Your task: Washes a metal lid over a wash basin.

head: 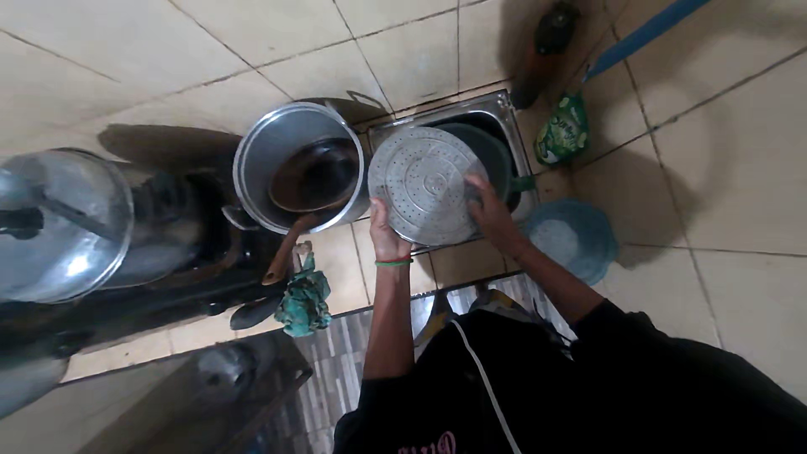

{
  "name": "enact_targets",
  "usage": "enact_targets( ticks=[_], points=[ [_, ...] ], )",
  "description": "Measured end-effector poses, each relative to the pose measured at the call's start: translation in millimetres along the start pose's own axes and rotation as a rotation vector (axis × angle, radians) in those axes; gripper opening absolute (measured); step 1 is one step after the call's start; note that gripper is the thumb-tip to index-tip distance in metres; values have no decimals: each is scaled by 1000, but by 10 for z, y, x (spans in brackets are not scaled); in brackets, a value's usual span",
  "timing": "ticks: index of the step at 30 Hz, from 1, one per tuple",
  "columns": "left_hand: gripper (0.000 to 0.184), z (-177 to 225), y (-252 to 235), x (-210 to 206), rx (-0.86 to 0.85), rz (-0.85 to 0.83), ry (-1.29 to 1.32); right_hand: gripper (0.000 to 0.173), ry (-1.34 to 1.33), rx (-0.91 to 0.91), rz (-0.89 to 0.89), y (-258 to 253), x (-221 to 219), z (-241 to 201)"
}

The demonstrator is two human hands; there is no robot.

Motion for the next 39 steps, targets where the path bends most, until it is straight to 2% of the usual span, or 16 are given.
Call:
enact_targets(
  ticks=[2, 3, 6, 9, 10, 12, 15, 20, 23, 25, 30, 32, 34, 36, 39],
  points=[
    [37, 28, -1, 23, 17, 4, 19, 45, -4, 71, -52, 118, -122, -100],
    [38, 23, -3, 19, 24, -10, 34, 41, -12, 93, -20, 102, -64, -54],
    [38, -51, 28, -62, 30, -27, 88, 31, -83, 43, 262, -41, 403, 300],
    [40, -65, -2, -86, 14, -22, 120, 27, -55, 38, 422, 27, 607, 253],
    [42, -70, -17, -72, 12, -27, 132, 25, -34, 45, 411, 107, 579, 157],
    [43, -53, -29, -20, 16, -19, 126, 23, 34, 65, 267, 252, 393, -52],
    [40, -52, -41, -19, 40, -63, 81, 21, 102, 120, 137, 211, 324, -51],
    [37, -115, -12, -74, 63, -74, 50, 23, 13, -46, 271, 14, 751, 181],
    [37, -45, -56, -70, 27, -59, 71, 19, 101, 107, 213, 187, 473, -142],
    [38, -3, -52, -37, 27, -52, 62, 13, 103, 208, 138, 257, 316, -200],
    [39, -80, -28, -94, 61, -91, 88, 16, 43, 87, 232, -56, 693, 148],
    [39, -37, -54, -97, 43, -58, 88, 14, 90, 120, 212, 11, 628, -57],
    [41, 17, -58, -38, 31, -27, 83, 12, 126, 234, 158, 187, 410, -303],
    [41, 28, -48, -6, 42, -52, 79, 10, 118, 287, 132, 245, 328, -343],
    [41, -29, -32, -36, 65, -118, 104, 15, 71, 153, 183, 9, 596, 9]
  ],
)
Point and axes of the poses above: each hand's wrist, its own y-axis away from the middle knuckle, its own x-axis out of the back of the hand, z = x × y, the point moved 10 cm from there along -y, towards the middle knuckle, and after that the axes turned 13 degrees about -z, right-handed, at the moved point
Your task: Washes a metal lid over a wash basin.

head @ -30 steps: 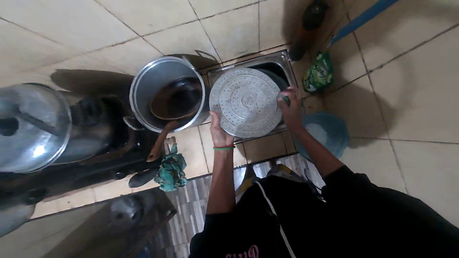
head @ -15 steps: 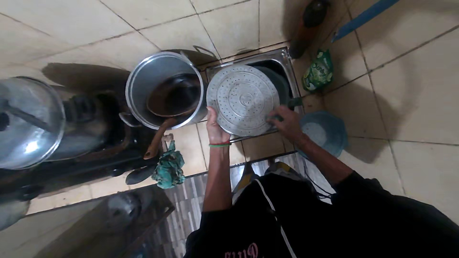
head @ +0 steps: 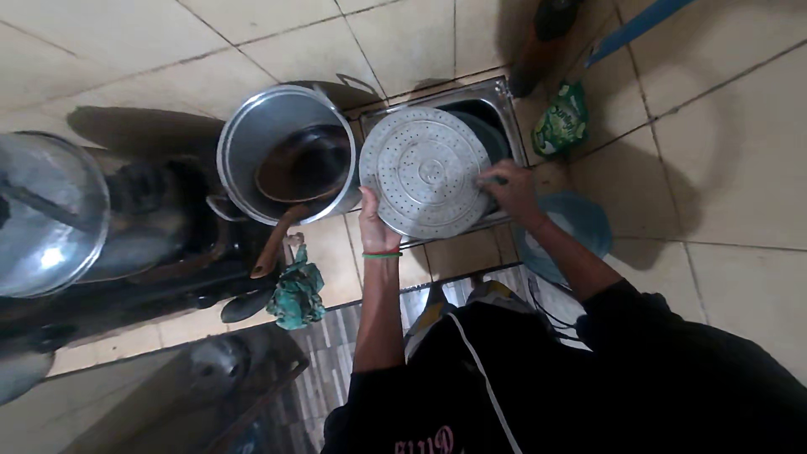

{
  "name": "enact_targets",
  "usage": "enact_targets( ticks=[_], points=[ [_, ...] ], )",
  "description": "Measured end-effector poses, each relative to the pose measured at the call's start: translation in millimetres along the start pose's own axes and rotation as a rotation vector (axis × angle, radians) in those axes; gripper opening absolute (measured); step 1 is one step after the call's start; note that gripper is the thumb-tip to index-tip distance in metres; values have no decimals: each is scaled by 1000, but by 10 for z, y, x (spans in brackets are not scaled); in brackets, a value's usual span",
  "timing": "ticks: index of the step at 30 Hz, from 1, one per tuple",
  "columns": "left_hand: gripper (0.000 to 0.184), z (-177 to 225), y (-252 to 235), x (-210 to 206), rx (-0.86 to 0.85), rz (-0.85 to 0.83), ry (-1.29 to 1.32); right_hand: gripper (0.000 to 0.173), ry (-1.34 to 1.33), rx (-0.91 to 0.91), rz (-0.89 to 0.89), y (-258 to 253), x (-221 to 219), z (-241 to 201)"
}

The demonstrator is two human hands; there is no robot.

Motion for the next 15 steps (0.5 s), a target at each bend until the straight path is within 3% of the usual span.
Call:
enact_targets(
  ticks=[2, 7, 11, 15],
  points=[
    [42, -18, -3, -7, 2, -10, 11, 16, -9, -36, 40, -112, 81, 103],
    [45, 18, 3, 50, 6, 33, 12, 10, -7, 191, -156, 138, -270, -524],
    [44, -10, 42, 36, 23, -3, 34, 14, -25, 43, -70, -129, 6, -26],
    [45, 75, 30, 120, -36, 88, 28, 15, -10, 141, -145, 0, -56, -386]
  ],
)
Point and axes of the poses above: each hand's wrist, its own y-axis away from the middle knuckle, its own x-axis out of the back of the hand, z = x × y, the point moved 10 cm from there along -y, towards the middle knuckle, and after that the axes turned 13 degrees about -z, right-handed, at the moved point
